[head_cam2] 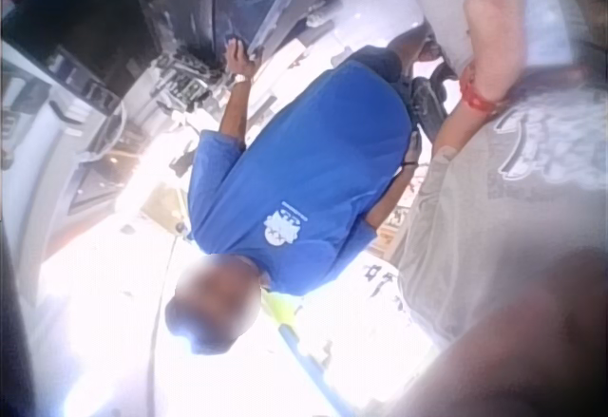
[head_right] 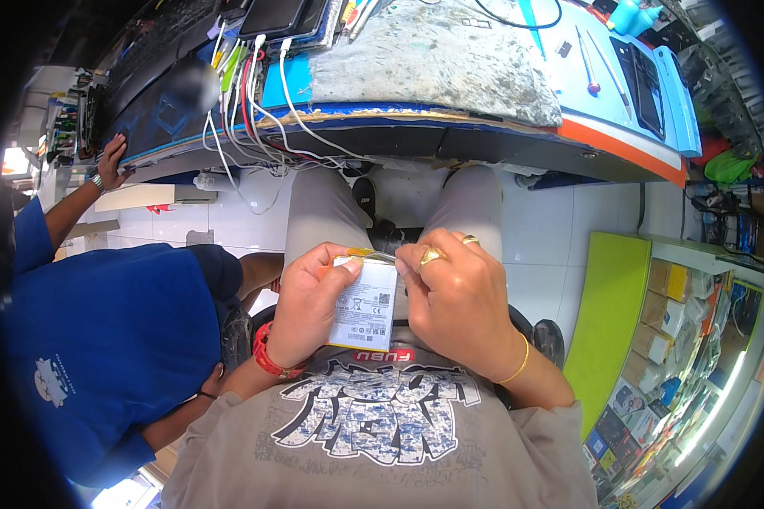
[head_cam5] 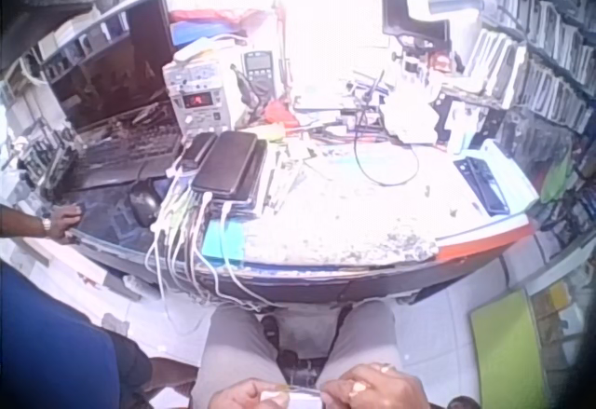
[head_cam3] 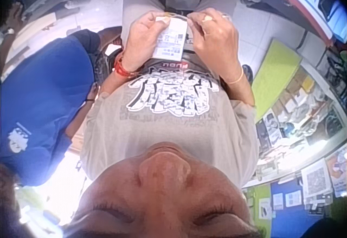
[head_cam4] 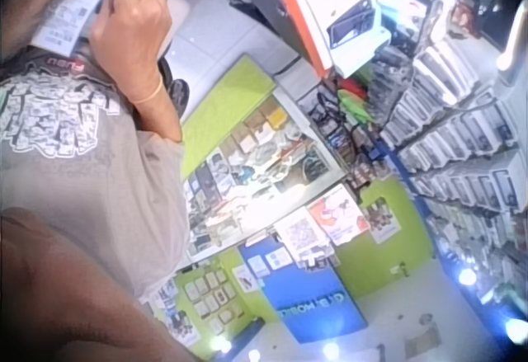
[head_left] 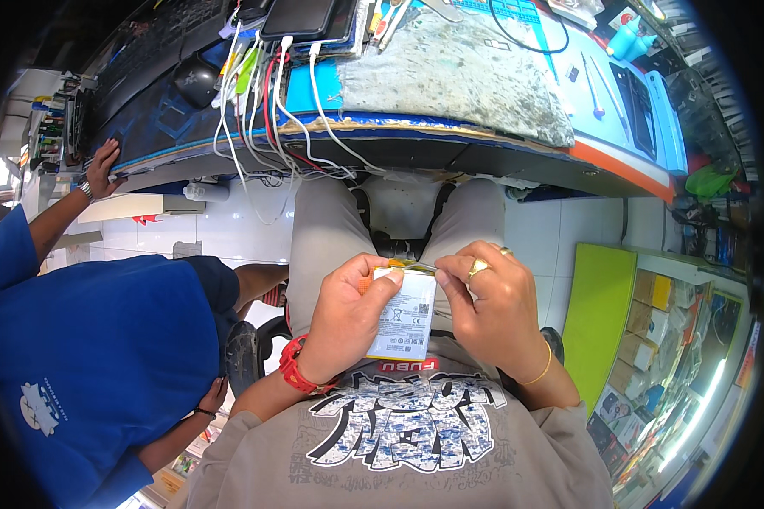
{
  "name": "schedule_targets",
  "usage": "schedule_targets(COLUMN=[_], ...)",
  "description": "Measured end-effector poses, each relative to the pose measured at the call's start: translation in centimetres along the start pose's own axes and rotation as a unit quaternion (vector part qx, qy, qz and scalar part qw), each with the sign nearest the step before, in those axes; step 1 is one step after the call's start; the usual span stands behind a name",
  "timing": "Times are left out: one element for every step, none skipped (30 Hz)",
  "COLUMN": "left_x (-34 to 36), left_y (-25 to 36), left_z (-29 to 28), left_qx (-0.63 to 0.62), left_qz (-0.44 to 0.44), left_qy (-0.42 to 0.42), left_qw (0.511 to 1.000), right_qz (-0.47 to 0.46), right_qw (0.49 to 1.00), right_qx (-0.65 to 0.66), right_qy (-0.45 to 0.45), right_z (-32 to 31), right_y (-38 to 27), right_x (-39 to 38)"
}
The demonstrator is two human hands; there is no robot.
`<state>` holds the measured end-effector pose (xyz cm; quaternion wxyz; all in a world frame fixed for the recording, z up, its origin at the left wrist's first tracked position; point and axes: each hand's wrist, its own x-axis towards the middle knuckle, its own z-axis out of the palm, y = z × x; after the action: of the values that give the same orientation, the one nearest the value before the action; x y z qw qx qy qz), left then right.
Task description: The person manipulates a phone battery by hand and with a metal probe, peeling back yellow protective tape from the top edge and checking the internal connector before setting the component down on a workbench.
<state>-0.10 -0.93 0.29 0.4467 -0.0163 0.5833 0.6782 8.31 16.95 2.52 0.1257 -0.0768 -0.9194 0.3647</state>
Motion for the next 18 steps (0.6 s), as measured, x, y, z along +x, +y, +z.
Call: schedule_targets(left_x=[-0.01, -0.01, 0.01, 0.02, 0.04, 0.05, 0.06, 0.05, 0.05, 0.05, 0.07, 0.07, 0.07, 0.05, 0.04, 0.04, 0.08, 0.08], left_y=[0.13, 0.20, 0.18, 0.15, 0.14, 0.14, 0.14, 0.14, 0.12, 0.09, 0.06, 0.06, 0.05, 0.07, 0.07, 0.06, 0.11, 0.23], left_z=[0.05, 0.07, 0.05, 0.02, 0.00, -0.02, -0.05, -0.05, -0.06, -0.08, -0.08, -0.09, -0.10, -0.12, -0.12, -0.12, -0.12, -0.09], left_qx=[-0.002, -0.004, -0.001, 0.002, 0.004, 0.004, 0.004, 0.004, 0.004, 0.005, 0.005, 0.005, 0.004, 0.004, 0.004, 0.004, 0.004, 0.010], left_qz=[-0.003, -0.006, -0.005, -0.004, -0.003, -0.004, -0.004, -0.004, -0.003, -0.002, -0.001, -0.001, -0.002, -0.002, -0.003, -0.003, -0.003, -0.001], left_qy=[0.000, 0.001, 0.001, 0.002, 0.003, 0.002, 0.002, 0.002, 0.002, 0.002, 0.002, 0.002, 0.001, 0.001, 0.001, 0.001, 0.001, 0.000], left_qw=[1.000, 1.000, 1.000, 1.000, 1.000, 1.000, 1.000, 1.000, 1.000, 1.000, 1.000, 1.000, 1.000, 1.000, 1.000, 1.000, 1.000, 1.000], right_qz=[0.002, 0.004, 0.006, 0.009, 0.013, 0.017, 0.021, 0.024, 0.027, 0.032, 0.037, 0.043, 0.042, 0.041, 0.041, 0.023, 0.006, -0.012], right_qw=[1.000, 1.000, 1.000, 1.000, 1.000, 1.000, 1.000, 0.999, 0.999, 0.999, 0.999, 0.998, 0.998, 0.998, 0.998, 0.999, 0.999, 1.000], right_qx=[0.003, 0.005, 0.008, 0.011, 0.014, 0.017, 0.019, 0.020, 0.022, 0.027, 0.031, 0.035, 0.037, 0.038, 0.040, 0.036, 0.031, 0.026], right_qy=[-0.001, -0.001, -0.001, -0.004, -0.006, -0.009, -0.011, -0.013, -0.015, -0.018, -0.021, -0.023, -0.027, -0.031, -0.035, -0.021, -0.007, 0.008], right_z=[0.01, 0.04, 0.06, 0.04, 0.00, -0.02, -0.01, 0.00, 0.00, -0.01, -0.02, -0.03, -0.06, -0.13, -0.19, -0.23, -0.27, -0.34], right_y=[0.02, 0.06, 0.08, 0.05, 0.00, -0.02, 0.00, 0.02, 0.03, 0.03, 0.03, 0.05, 0.08, 0.12, 0.17, 0.24, 0.35, 0.44], right_x=[0.02, 0.07, 0.10, 0.14, 0.19, 0.23, 0.24, 0.25, 0.27, 0.29, 0.30, 0.32, 0.34, 0.37, 0.39, 0.40, 0.44, 0.46])
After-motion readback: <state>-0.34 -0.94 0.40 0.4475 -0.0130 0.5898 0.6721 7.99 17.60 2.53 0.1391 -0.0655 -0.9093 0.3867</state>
